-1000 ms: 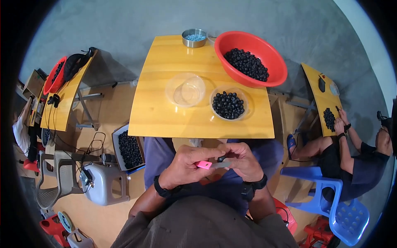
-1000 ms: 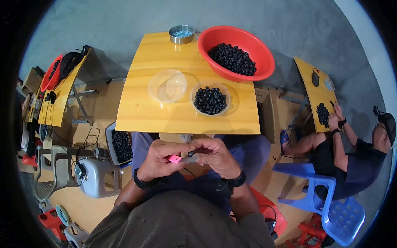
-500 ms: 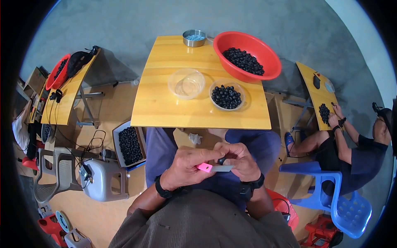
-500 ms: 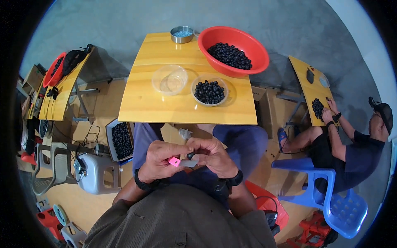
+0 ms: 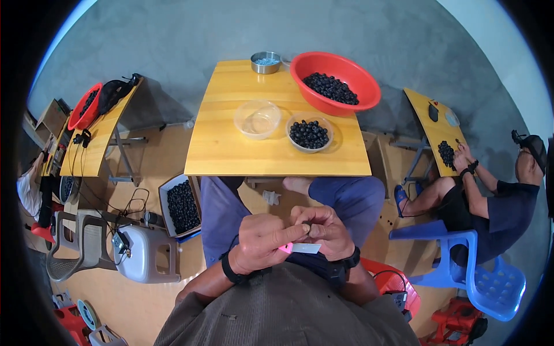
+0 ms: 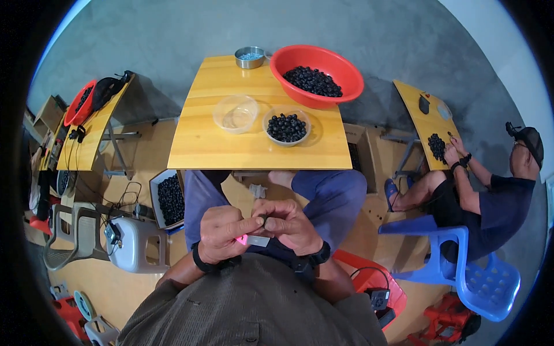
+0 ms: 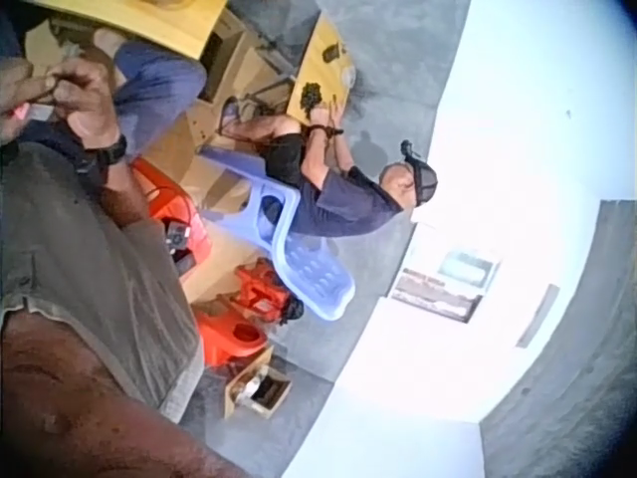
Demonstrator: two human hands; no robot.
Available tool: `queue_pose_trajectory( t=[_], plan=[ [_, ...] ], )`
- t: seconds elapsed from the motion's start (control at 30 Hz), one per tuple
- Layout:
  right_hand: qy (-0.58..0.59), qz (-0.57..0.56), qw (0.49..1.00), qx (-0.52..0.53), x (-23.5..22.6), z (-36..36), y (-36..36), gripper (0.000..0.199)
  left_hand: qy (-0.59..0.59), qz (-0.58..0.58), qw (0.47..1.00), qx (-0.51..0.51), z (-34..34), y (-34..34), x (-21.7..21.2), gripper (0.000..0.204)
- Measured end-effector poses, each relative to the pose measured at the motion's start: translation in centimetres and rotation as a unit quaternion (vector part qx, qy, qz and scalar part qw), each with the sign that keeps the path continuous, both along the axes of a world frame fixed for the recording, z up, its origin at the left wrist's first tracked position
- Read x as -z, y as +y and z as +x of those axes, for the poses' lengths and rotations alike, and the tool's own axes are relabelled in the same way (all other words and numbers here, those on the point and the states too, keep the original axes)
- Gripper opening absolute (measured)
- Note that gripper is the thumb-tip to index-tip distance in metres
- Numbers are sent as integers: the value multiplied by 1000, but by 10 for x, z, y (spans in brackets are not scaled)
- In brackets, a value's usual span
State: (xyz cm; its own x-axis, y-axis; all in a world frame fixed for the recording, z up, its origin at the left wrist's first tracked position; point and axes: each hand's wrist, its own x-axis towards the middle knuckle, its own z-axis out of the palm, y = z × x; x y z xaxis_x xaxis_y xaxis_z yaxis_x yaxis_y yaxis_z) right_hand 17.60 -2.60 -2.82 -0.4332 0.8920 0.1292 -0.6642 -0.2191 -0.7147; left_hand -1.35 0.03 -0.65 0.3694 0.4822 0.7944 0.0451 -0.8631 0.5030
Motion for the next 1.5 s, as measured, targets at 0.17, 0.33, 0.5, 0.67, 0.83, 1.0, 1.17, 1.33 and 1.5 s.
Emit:
queue_pose_trajectory(
  t=[0.17, 0.33, 0.5, 0.67, 0.83, 1.0, 1.17, 1.33, 1.5],
  plan=[
    [9, 15, 1000, -1, 3, 6, -3, 30, 9, 38, 999, 0, 5, 0, 1, 41],
    [-18, 37, 999, 7, -3, 12, -8, 32, 3, 47, 999, -9, 10, -3, 3, 38],
    [-48, 48, 998, 3, -13, 17, -11, 30, 18, 32, 999, 21, 10, -4, -6, 38],
    [-53, 16, 998, 9, -11, 15, -15, 27, 23, 37, 999, 26, 9, -6, -4, 40],
    [0, -19, 1000, 18, -5, 8, -18, 26, 21, 59, 998, -2, 9, -7, 1, 40],
    [-3, 0, 1000, 23, -3, 6, -17, 26, 26, 75, 997, -14, 8, -9, 3, 37],
    [-2, 7, 1000, 26, 3, 6, -15, 28, 29, 73, 996, -32, 6, -12, -1, 25],
    [-13, 1, 1000, 25, 5, 6, -16, 29, 20, 17, 999, -45, -1, -12, -5, 27],
    [-19, 19, 999, 19, 1, 6, -15, 30, 66, 23, 995, -66, -3, -14, -7, 27]
  ],
)
